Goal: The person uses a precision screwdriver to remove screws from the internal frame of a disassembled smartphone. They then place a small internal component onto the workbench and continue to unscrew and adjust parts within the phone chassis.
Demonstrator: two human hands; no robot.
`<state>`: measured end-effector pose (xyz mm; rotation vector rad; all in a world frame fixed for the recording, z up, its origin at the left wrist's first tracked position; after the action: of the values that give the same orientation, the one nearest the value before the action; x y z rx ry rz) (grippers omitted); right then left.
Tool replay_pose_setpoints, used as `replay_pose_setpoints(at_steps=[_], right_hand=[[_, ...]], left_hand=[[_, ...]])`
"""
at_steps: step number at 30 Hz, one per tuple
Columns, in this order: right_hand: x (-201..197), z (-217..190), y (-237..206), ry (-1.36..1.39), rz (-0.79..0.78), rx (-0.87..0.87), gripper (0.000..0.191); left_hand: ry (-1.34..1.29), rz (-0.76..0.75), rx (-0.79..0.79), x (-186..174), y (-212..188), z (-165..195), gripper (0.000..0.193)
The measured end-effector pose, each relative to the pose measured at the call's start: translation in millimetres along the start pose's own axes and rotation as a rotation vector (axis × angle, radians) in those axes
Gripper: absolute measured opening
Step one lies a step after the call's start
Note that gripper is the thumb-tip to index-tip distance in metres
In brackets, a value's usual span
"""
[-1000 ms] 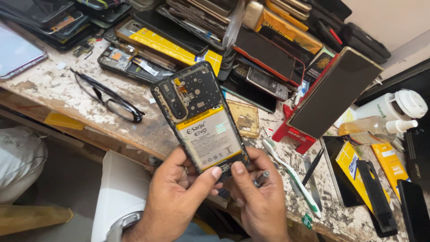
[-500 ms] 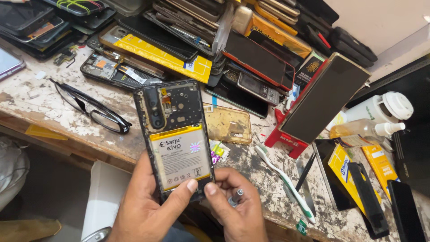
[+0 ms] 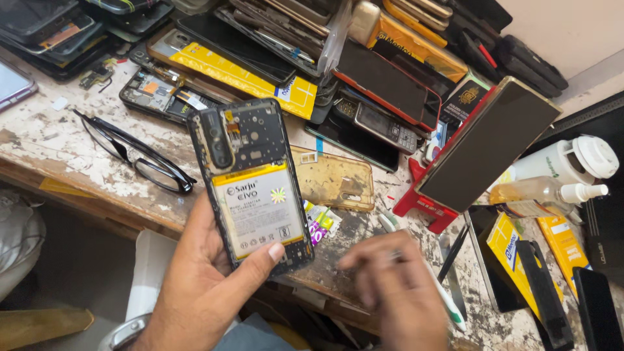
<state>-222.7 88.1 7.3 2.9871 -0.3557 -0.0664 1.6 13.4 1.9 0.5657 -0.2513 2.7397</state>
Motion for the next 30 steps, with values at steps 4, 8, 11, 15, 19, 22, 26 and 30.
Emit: replay_pose_setpoints(at_steps=[4, 8, 11, 15, 19, 22, 26, 30], right_hand=[[-27, -13, 13, 0.218, 0.124, -0.378, 0.034], [-32, -5, 16, 0.121, 0.191, -0.456, 0.035], [-28, 6, 13, -0.047, 0.191, -0.441, 0.034], [-31, 3, -1, -0.551, 0.171, -0.542, 0.034], [-46, -3, -2, -0.655, 0.125, -0.267, 0.02], [-47, -7, 2, -0.611, 0.119, -0.162, 0.039], [-33, -13, 10, -0.408, 0.241, -0.297, 0.054], [-9, -20, 24, 0.176, 0.076, -0.401, 0.046]], left_hand=[[-0.02, -0.063, 0.068, -1, 9, 10, 0.087], [-0.019, -0.188, 0.065, 3, 21, 15, 0.087], [0.016, -0.221, 0.094, 6, 29, 18, 0.097], [-0.006, -0.267, 0.084, 9, 39, 20, 0.109], [0.159, -0.246, 0.18, 7, 47, 24, 0.096], [0.14, -0.295, 0.106, 5, 53, 19, 0.076], [0.099, -0.276, -0.026, 0, 58, 10, 0.07], [0.043, -0.276, -0.032, -3, 62, 7, 0.074]])
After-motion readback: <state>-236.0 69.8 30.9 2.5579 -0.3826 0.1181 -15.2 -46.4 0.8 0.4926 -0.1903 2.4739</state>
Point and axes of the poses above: each hand's wrist, its own y-axis towards the middle knuckle, its own x-axis out of the palm, z = x × y, the point moved 3 cm from there along y, towards the middle knuckle, and after that the axes turned 12 degrees about -x, right-handed, at the moved point
